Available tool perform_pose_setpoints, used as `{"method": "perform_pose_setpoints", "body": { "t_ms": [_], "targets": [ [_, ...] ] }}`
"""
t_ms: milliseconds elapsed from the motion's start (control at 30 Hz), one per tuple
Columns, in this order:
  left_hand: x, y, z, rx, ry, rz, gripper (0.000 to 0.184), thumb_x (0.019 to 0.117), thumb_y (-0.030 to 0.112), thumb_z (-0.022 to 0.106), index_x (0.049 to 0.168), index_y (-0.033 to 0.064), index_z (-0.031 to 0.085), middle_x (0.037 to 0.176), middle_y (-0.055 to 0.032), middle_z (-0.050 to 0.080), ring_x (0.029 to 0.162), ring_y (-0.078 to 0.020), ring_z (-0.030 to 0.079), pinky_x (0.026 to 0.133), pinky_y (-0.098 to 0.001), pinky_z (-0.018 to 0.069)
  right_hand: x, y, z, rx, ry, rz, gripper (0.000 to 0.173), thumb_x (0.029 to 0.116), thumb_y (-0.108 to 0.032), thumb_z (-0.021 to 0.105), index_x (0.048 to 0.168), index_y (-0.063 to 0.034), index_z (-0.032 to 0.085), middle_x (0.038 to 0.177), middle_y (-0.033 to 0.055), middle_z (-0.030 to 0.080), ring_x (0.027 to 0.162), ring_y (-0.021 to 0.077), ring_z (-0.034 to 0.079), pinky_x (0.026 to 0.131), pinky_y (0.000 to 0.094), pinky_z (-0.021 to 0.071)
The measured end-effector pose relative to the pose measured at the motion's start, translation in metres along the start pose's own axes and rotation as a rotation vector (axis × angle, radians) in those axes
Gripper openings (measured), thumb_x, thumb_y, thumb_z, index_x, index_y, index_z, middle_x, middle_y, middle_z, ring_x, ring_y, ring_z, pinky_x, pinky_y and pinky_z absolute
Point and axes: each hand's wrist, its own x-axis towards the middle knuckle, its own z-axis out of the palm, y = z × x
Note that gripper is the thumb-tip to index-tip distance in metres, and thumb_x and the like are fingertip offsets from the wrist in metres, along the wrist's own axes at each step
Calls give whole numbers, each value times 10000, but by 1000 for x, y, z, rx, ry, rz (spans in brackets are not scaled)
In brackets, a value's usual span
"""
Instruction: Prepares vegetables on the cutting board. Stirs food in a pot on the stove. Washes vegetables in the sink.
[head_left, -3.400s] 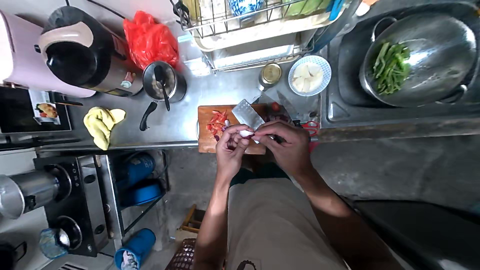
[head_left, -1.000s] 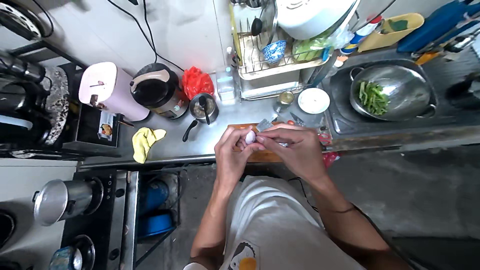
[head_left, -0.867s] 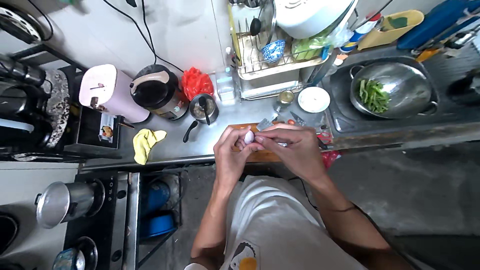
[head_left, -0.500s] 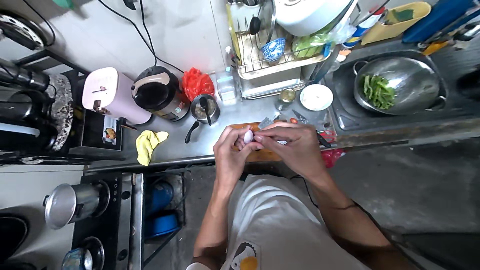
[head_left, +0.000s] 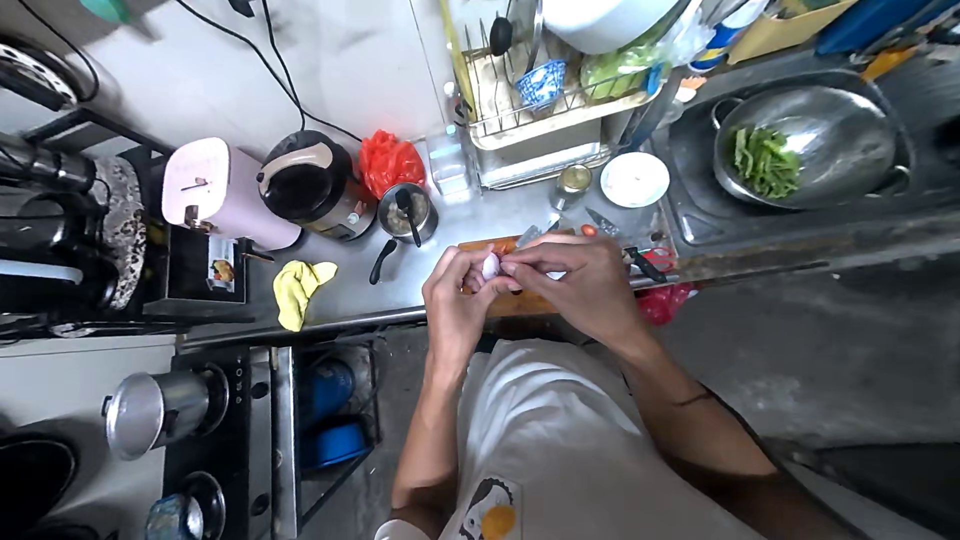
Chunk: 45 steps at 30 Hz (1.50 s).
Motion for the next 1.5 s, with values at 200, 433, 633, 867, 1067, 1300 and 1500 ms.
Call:
{"method": "perform_pose_setpoints", "body": {
  "t_ms": [200, 433, 633, 867, 1067, 1300, 1500],
  "targets": [
    [1, 1, -1, 0, -12, -8, 399, 798, 182, 890, 1137, 46, 727, 900, -9, 610, 685, -57, 580, 576, -193, 522, 1, 0, -3, 30, -26, 10, 97, 934, -176, 759, 999, -123, 809, 959, -32, 752, 807, 25, 712, 728, 206, 632],
    [1, 0, -2, 22, -11, -4, 419, 789, 206, 898, 1140, 49, 732, 898, -3, 605, 694, -57, 580, 581, -191, 520, 3, 1, -2, 26, -17, 10, 89, 938, -177, 753, 984, -126, 810, 951, -36, 750, 793, 19, 705, 712, 193, 622],
    [2, -2, -1, 46, -26, 2, 412, 794, 188, 894, 1144, 46, 730, 898, -10, 607, 689, -58, 581, 577, -194, 524, 3, 3, 0, 13, -19, 14, 74, 928, -159, 757, 968, -118, 804, 951, -26, 745, 796, 22, 701, 718, 193, 621],
    [3, -6, -1, 85, -27, -3, 403, 805, 206, 886, 1144, 49, 731, 893, -11, 600, 693, -56, 579, 589, -191, 521, 4, 7, 5, -26, -34, 26, 80, 934, -148, 738, 979, -111, 793, 945, -19, 745, 783, 23, 702, 706, 201, 622],
    [2, -8, 0, 124, -16, 8, 391, 804, 191, 884, 1130, 49, 723, 898, -20, 601, 686, -67, 575, 590, -203, 521, 4, 6, 7, -66, -43, 49, 84, 932, -167, 750, 977, -102, 779, 928, -18, 739, 786, 26, 711, 722, 201, 632],
    [3, -16, 3, 77, -27, 28, 328, 864, 151, 828, 1156, 51, 715, 947, -32, 608, 759, -85, 604, 642, -222, 546, 5, 8, 12, -75, -38, 102, 66, 915, -172, 749, 937, -109, 750, 862, -29, 712, 725, 21, 675, 645, 193, 595],
    [3, -31, 5, -252, -39, -93, 197, 934, 92, 743, 1123, 60, 698, 1017, -47, 687, 807, -127, 671, 699, -281, 598, 5, 12, 14, -38, -22, 138, 51, 908, -140, 741, 943, -103, 737, 855, -19, 712, 724, 34, 681, 653, 208, 604]
  ]
}}
